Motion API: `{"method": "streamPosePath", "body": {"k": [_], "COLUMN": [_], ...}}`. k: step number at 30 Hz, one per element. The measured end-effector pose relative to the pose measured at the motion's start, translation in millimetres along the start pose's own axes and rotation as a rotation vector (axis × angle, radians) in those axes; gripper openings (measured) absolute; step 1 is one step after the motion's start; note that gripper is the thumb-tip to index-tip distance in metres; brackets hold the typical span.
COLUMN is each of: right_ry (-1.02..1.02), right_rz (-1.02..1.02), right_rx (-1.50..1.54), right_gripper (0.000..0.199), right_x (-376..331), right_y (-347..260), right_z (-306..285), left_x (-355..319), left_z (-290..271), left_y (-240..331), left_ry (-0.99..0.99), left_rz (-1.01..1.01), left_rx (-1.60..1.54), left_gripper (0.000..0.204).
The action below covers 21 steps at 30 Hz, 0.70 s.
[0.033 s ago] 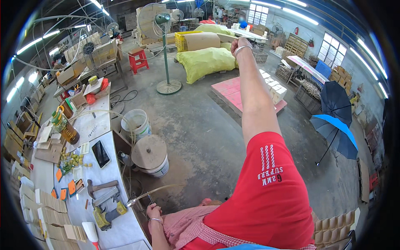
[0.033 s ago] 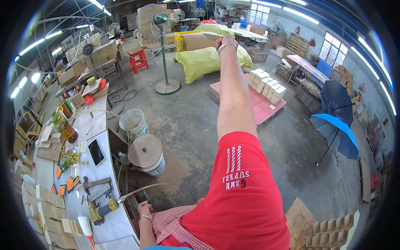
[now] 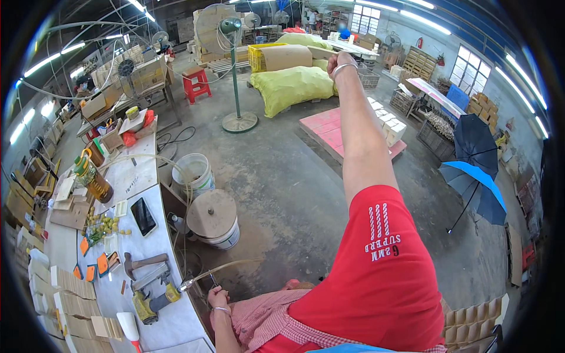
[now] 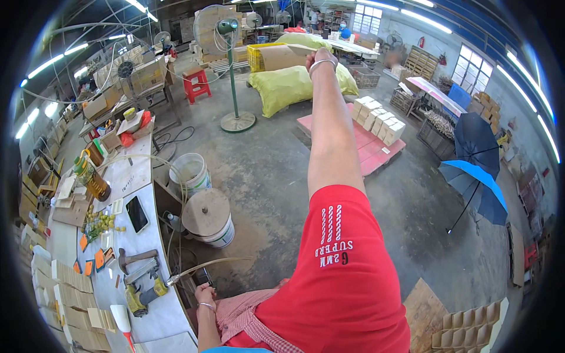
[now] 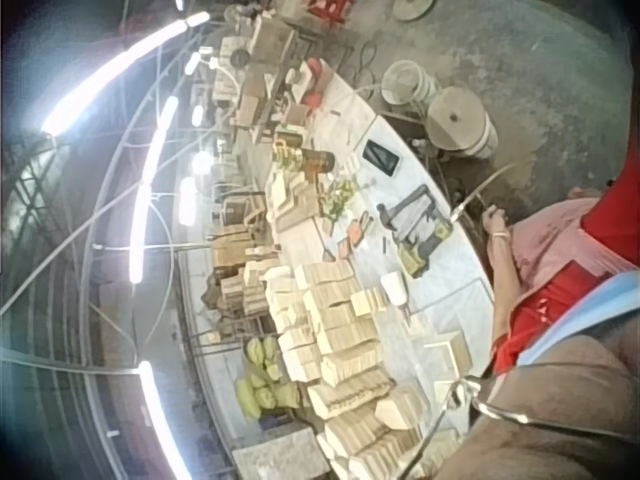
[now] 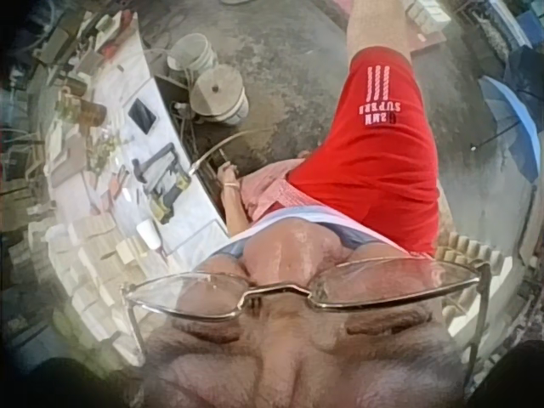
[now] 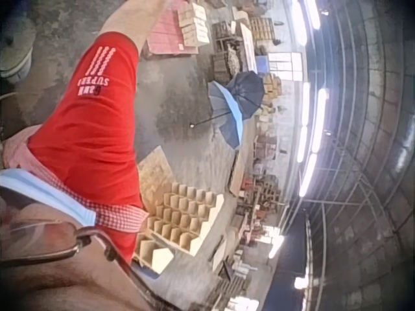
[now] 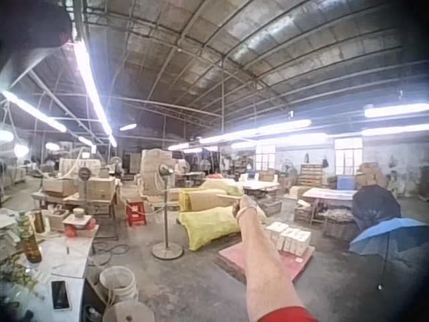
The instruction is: Assembling a house-shaped wooden box using glue, a pneumatic nail gun, and a hammer.
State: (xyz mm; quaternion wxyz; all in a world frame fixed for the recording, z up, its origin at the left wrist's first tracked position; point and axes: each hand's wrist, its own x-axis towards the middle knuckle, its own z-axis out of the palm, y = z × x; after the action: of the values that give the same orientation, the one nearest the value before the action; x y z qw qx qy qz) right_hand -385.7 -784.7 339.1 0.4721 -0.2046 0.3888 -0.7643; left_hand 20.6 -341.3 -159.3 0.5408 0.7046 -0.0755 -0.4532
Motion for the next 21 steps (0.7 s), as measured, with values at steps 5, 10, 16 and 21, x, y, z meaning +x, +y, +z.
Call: {"method": "streamPosePath", "body": {"k": [5,10,16,21], "right_ry": [-0.008,0.014,-0.025,-0.005], "right_rz": [-0.039,-0.029,0.032,-0.006], "right_rx": [-0.041,-0.041,-0.016,-0.206], "right_gripper": [0.014,0.012,0.011,0.025], "right_x": [-0.7,2.9,16.9,7.8], "right_y": [-0.8,4.3,22.8,50.4], "right_z": [0.0,-5.3,-12.7,-35.3], "left_x": [-4.0,-9.5,-10.4,-13.4], "left_z": [0.3,2.3,3.8,5.1], "left_y": [2.4,8.3,8.7,10.0], "left_ry": [0.005,0.003,0.014,-0.016], "left_rz": [-0.014,-0.032,-0.023,-0.018], "left_rx": [0.011,0.054,-0.024,0.039], "left_gripper": [0.03,0.032,0.034,0.034]}}
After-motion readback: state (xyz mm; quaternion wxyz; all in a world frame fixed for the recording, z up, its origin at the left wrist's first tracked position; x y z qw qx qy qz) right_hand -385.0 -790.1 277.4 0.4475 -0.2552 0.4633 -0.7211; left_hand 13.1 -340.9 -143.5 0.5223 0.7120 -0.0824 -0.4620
